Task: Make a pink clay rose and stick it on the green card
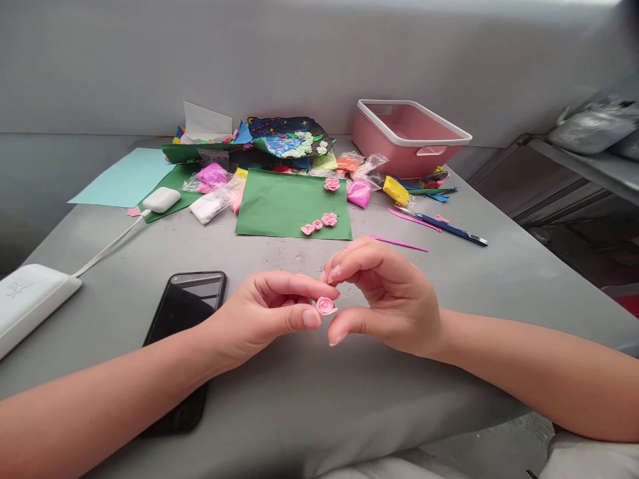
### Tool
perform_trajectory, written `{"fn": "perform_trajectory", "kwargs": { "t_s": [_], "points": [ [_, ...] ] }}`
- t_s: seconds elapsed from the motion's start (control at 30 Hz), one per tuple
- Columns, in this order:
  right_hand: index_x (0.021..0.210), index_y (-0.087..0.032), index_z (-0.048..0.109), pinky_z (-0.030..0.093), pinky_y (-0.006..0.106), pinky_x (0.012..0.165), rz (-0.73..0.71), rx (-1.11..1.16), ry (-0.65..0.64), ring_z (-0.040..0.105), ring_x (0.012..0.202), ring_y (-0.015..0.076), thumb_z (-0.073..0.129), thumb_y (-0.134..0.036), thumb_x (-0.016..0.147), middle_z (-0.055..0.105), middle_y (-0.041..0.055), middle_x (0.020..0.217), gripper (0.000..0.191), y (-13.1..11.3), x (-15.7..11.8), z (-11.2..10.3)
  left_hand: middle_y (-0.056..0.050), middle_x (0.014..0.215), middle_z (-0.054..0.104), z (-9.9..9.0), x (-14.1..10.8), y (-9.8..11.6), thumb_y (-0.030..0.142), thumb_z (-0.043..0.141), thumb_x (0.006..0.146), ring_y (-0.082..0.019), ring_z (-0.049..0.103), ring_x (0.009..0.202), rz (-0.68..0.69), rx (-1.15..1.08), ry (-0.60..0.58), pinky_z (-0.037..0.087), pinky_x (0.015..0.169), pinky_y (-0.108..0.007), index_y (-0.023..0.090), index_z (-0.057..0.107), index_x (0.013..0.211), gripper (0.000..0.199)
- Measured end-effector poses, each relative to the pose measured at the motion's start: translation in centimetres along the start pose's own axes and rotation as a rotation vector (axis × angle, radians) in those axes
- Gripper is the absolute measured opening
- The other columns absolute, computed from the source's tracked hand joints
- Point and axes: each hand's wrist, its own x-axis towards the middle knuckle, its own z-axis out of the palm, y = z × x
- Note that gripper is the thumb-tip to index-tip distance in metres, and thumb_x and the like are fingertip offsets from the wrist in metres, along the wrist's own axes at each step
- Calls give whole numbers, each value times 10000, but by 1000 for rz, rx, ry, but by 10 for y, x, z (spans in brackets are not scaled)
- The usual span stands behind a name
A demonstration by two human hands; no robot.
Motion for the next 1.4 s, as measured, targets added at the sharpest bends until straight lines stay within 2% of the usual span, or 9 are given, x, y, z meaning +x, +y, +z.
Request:
{"fn": "perform_trajectory", "kwargs": {
  "t_s": [0.13,0.33,0.47,0.63,0.8,1.07,1.2,1.3,1.4],
  "points": [
    [989,-236,606,605,260,713,-20,-14,18,628,761,117,822,-321,784,589,-1,857,309,0,0,0,-8,736,706,-1,1,-2,291,896,678,-109,586,657,11,-73,-19,506,639,-227,262,822,862,201],
    [985,-234,606,607,266,717,-30,-15,19,645,769,123,795,-253,817,601,4,854,253,-1,0,1,5,730,709,-1,1,-2,292,882,706,-80,588,692,34,-99,-48,499,663,-175,267,821,799,114],
    [975,-231,611,605,273,706,-32,-38,25,652,758,129,798,-241,812,609,5,842,248,-1,1,0,0,746,715,-1,1,-2,304,919,642,-74,550,640,22,-78,-27,491,620,-186,277,829,822,203],
    [986,-229,599,604,277,701,-53,-49,-4,650,765,131,804,-246,807,612,8,850,273,-2,1,0,-9,659,703,0,1,0,299,918,637,-98,562,606,13,-75,-14,485,595,-220,254,825,738,144],
    [1005,-224,597,607,287,721,-68,-33,-27,650,784,134,802,-217,808,629,12,859,284,-2,1,-1,-4,673,721,1,0,1,298,910,649,-99,581,612,-3,-58,-42,486,613,-227,270,828,729,117],
    [1014,-222,602,598,291,708,-114,-42,-33,643,791,146,813,-298,798,648,18,843,311,0,1,-2,12,688,734,0,0,0,282,883,699,-89,599,650,8,-89,-92,488,623,-196,286,833,775,91],
    [1011,-214,598,591,299,700,-138,-74,-32,639,792,154,793,-315,819,659,28,840,291,1,1,-3,11,674,728,0,0,1,292,879,704,-86,592,631,6,-91,-77,485,622,-200,277,835,784,93],
    [1013,-200,598,583,307,691,-208,-150,-11,630,781,156,759,-317,853,644,32,831,255,1,1,-3,21,658,706,1,1,0,290,870,721,-61,557,589,10,-119,-48,471,602,-179,253,832,793,90],
    [964,-170,641,539,299,653,-427,-417,6,565,723,139,689,-160,886,611,34,803,92,4,0,-2,21,677,696,2,2,-1,286,871,721,-49,562,597,4,-205,21,478,594,-156,213,821,781,106]
  ]
}}
